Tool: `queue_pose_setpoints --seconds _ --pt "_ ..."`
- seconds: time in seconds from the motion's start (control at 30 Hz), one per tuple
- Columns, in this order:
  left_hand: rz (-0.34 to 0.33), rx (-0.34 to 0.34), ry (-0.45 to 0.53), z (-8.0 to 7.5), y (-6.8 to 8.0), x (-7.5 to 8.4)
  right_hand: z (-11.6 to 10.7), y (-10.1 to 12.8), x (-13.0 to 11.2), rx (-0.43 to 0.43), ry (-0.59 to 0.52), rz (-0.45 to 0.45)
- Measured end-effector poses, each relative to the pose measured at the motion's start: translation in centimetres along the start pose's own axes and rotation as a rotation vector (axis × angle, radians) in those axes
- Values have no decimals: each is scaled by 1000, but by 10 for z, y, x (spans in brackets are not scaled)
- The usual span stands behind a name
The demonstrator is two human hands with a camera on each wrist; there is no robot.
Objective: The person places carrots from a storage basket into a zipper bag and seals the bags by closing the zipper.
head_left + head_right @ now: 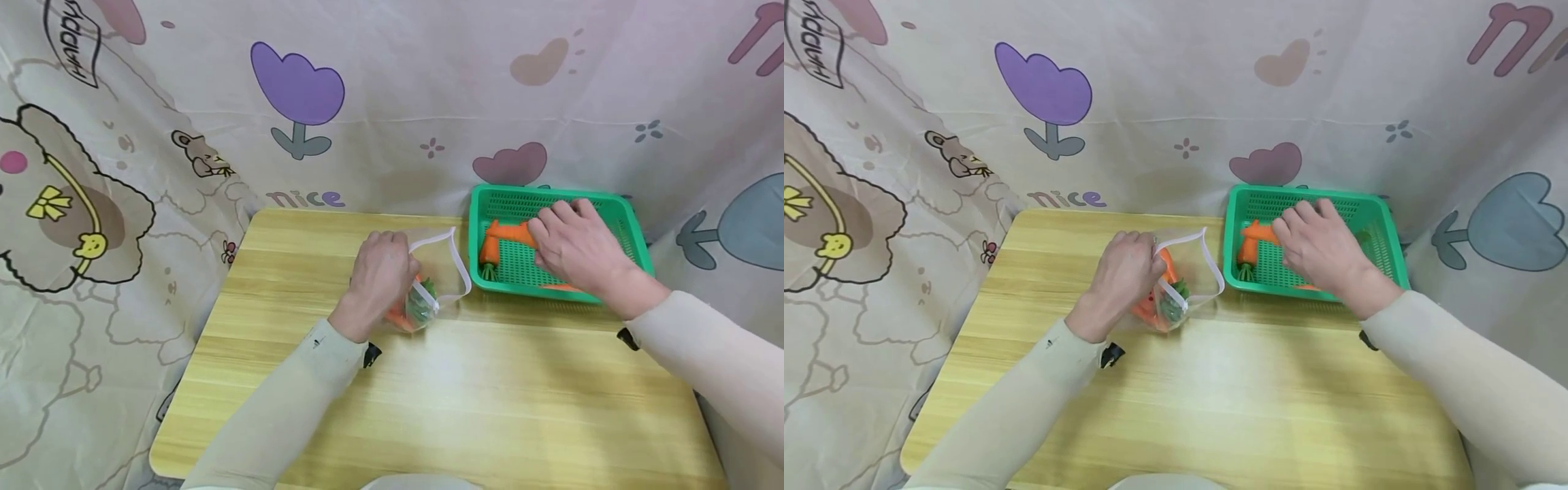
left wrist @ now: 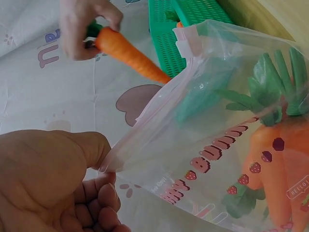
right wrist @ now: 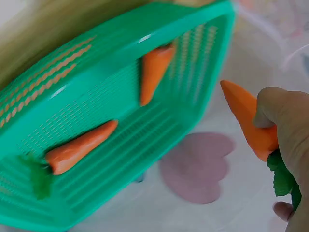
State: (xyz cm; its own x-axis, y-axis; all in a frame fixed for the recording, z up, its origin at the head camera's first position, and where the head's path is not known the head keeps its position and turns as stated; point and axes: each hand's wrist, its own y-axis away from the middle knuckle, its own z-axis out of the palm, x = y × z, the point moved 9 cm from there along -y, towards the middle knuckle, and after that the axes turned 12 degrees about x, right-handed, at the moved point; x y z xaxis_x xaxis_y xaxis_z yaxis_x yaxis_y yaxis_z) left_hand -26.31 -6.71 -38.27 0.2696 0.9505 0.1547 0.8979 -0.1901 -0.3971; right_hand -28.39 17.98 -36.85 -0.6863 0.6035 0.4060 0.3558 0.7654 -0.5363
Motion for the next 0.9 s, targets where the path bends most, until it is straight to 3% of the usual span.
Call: queue_pose_setpoints --seconds 0.23,0.4,0.67,0.9 --pt "-3 -7 -17 -1 0 0 -38 -13 -33 139 -25 -10" --pt "2 -17 -31 -1 0 3 -46 -18 -56 206 -80 -4" --pt "36 -3 -99 -2 1 9 -10 -32 -90 197 -86 40" --pt "15 -17 -97 -5 1 8 31 -46 -104 186 -38 108"
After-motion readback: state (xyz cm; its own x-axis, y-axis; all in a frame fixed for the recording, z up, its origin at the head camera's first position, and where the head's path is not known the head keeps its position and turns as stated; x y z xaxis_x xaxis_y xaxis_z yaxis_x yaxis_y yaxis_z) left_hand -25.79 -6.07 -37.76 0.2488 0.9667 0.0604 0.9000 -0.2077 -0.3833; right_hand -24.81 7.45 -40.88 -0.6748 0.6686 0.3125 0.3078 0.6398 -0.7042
